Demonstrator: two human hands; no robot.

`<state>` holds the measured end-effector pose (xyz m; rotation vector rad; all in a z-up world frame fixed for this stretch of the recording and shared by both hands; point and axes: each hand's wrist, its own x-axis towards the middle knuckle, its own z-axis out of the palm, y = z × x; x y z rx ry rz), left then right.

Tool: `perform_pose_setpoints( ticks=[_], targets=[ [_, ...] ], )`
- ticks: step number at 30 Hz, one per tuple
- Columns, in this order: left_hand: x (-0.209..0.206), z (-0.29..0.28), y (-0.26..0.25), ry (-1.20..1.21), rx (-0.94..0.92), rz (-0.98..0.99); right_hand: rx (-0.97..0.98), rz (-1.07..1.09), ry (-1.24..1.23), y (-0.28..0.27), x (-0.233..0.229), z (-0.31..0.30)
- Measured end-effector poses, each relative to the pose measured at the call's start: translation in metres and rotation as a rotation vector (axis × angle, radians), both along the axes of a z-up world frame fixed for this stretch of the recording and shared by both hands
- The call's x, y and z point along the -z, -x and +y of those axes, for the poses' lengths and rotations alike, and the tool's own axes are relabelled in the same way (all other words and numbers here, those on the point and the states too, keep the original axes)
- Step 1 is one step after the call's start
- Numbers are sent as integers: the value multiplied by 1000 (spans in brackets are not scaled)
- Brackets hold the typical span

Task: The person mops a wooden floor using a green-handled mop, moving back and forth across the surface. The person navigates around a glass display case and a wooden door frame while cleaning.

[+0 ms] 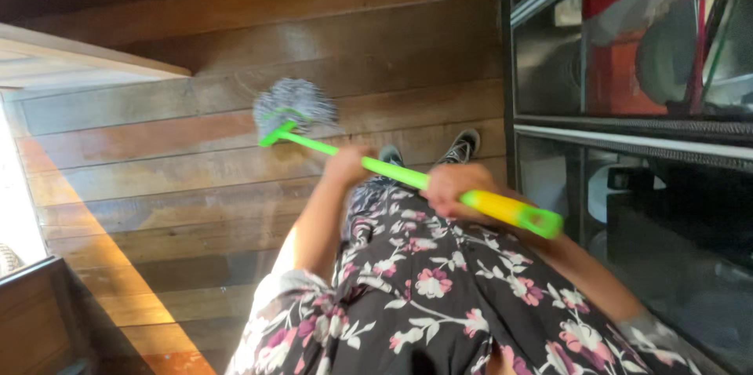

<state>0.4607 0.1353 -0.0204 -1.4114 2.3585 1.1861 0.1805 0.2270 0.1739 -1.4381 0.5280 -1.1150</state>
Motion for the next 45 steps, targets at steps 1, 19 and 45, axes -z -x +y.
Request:
perform_pose_setpoints(
  ticks=[1,19,45],
  targets=[
    [5,-1,-15,52,-1,-91,0,58,-8,-6,5,-4],
    [-50,104,286,15,301,630,56,606,225,152,-181,103],
    [-31,112,105,165,-151,247,-95,143,391,63,-90,67]
  ],
)
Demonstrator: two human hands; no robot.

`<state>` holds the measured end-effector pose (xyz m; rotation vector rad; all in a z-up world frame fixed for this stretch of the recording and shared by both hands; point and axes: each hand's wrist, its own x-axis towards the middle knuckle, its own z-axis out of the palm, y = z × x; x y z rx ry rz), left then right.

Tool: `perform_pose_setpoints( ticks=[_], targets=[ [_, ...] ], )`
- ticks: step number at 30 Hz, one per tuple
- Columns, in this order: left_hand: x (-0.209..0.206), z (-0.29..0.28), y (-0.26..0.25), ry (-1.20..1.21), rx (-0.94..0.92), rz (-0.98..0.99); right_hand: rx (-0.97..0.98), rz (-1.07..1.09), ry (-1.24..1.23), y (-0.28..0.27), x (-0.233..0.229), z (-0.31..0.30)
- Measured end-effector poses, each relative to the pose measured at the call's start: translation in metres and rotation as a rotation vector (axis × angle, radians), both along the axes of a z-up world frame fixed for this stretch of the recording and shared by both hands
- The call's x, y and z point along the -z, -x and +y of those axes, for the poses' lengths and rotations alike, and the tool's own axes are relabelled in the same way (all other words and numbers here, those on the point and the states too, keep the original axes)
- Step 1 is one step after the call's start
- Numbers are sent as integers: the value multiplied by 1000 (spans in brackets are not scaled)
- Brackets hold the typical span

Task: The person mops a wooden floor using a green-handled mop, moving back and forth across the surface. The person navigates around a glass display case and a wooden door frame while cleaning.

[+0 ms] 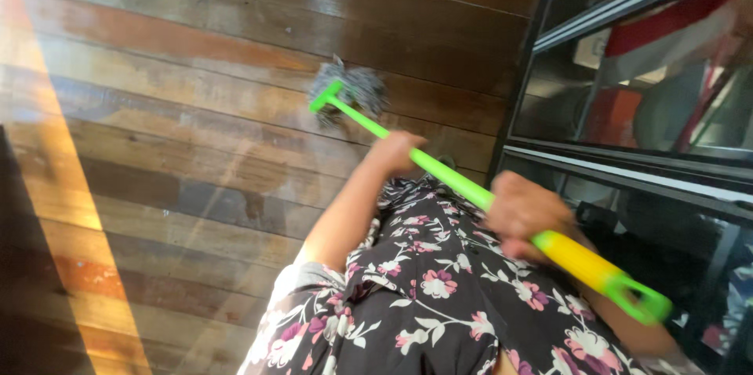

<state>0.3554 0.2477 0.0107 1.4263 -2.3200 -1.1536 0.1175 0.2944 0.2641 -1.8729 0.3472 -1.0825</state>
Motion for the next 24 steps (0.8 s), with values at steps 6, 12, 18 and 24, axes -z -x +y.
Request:
perform_pose_setpoints(
  ticks=[6,12,18,24],
  targets=[
    [42,5,-121,104,-172,-125,-143,61,5,-90,63,-11],
    [38,19,-99,81,-2,-239,-64,218,-174,-62,40,32],
    [-15,54,26,32,185,4,94,299,-200,5,-43,85],
    [-30,107,142,-121,383,197,78,423,-196,37,-99,118]
  ],
)
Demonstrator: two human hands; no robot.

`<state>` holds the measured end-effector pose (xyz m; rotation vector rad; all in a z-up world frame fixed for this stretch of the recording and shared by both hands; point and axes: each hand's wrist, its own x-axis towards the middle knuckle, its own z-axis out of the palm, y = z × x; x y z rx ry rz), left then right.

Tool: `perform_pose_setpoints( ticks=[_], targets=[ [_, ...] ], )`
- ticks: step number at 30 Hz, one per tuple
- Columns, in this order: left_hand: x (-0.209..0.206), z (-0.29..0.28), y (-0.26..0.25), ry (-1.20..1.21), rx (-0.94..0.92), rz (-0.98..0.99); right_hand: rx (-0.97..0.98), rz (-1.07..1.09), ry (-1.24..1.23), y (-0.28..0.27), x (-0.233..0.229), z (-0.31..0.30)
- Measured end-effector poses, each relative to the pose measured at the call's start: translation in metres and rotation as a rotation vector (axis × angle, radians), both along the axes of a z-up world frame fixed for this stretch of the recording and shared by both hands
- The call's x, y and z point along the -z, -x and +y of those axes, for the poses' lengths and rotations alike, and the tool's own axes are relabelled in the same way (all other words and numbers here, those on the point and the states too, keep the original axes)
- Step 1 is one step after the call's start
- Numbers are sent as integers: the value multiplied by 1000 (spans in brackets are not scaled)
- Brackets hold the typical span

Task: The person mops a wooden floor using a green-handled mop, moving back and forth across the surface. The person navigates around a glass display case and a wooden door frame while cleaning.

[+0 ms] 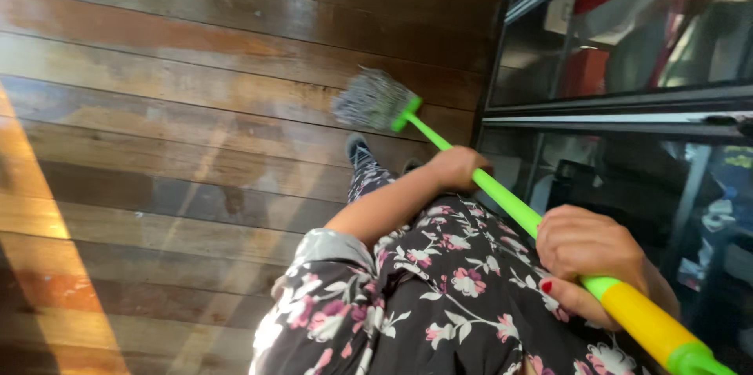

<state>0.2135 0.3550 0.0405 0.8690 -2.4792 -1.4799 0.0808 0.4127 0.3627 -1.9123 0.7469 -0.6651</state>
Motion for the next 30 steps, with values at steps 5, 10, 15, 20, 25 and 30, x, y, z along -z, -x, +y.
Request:
perform_pose_setpoints(
  ticks=[5,10,15,20,25,30],
  targets=[
    [28,41,64,-52,45,240,-47,220,-3,-3,-9,17],
    [25,55,59,-20,35,261,-124,137,103,-6,-10,20],
    [-5,50,5,1,-131,175,-165,-167,76,-6,-12,15],
    [-27,50,-93,57,-293,-35,-271,-329,67,-37,35,7],
    [-3,57,-196,72,-466,-287,-274,-354,112,-84,105,13],
    [68,70,-300,141,-729,-472,-317,-321,128,-170,173,17]
  ],
)
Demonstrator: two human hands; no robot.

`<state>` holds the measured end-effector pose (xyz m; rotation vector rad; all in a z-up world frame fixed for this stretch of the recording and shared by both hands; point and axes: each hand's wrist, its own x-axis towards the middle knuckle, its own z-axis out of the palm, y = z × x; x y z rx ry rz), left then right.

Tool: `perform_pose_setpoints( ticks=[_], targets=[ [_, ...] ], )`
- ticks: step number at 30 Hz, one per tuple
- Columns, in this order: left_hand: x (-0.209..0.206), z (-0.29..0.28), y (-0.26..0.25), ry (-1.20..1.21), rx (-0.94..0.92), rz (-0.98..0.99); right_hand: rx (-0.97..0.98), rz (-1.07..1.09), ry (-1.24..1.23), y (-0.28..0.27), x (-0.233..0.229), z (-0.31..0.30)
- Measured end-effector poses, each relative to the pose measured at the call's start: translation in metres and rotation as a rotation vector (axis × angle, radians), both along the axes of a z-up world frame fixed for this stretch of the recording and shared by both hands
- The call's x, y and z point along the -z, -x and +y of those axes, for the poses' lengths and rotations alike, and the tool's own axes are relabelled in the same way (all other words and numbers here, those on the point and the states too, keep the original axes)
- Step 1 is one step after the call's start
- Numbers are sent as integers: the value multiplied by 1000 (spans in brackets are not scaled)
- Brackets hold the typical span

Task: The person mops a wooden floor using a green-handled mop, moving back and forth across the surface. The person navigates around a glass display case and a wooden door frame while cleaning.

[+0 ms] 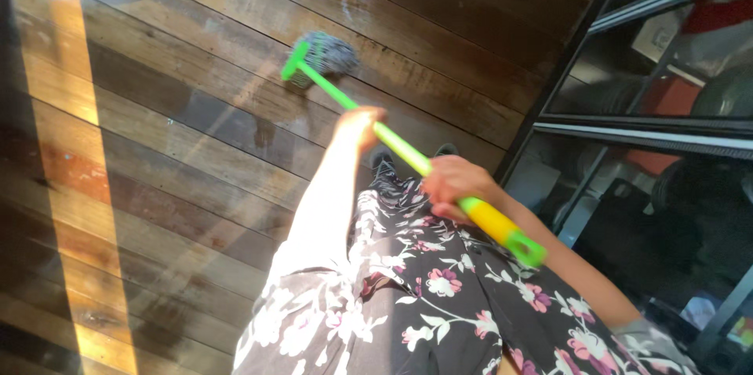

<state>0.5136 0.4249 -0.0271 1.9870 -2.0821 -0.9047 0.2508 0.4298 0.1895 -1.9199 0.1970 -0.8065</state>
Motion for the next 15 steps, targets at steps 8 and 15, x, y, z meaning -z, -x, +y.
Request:
perform_pose_setpoints(
  ticks=[8,15],
  targets=[
    [-24,1,42,-78,451,-114,195,188,-258,61,-24,54],
    [-58,22,183,-95,730,403,579,254,-332,121,-125,124]
  ],
)
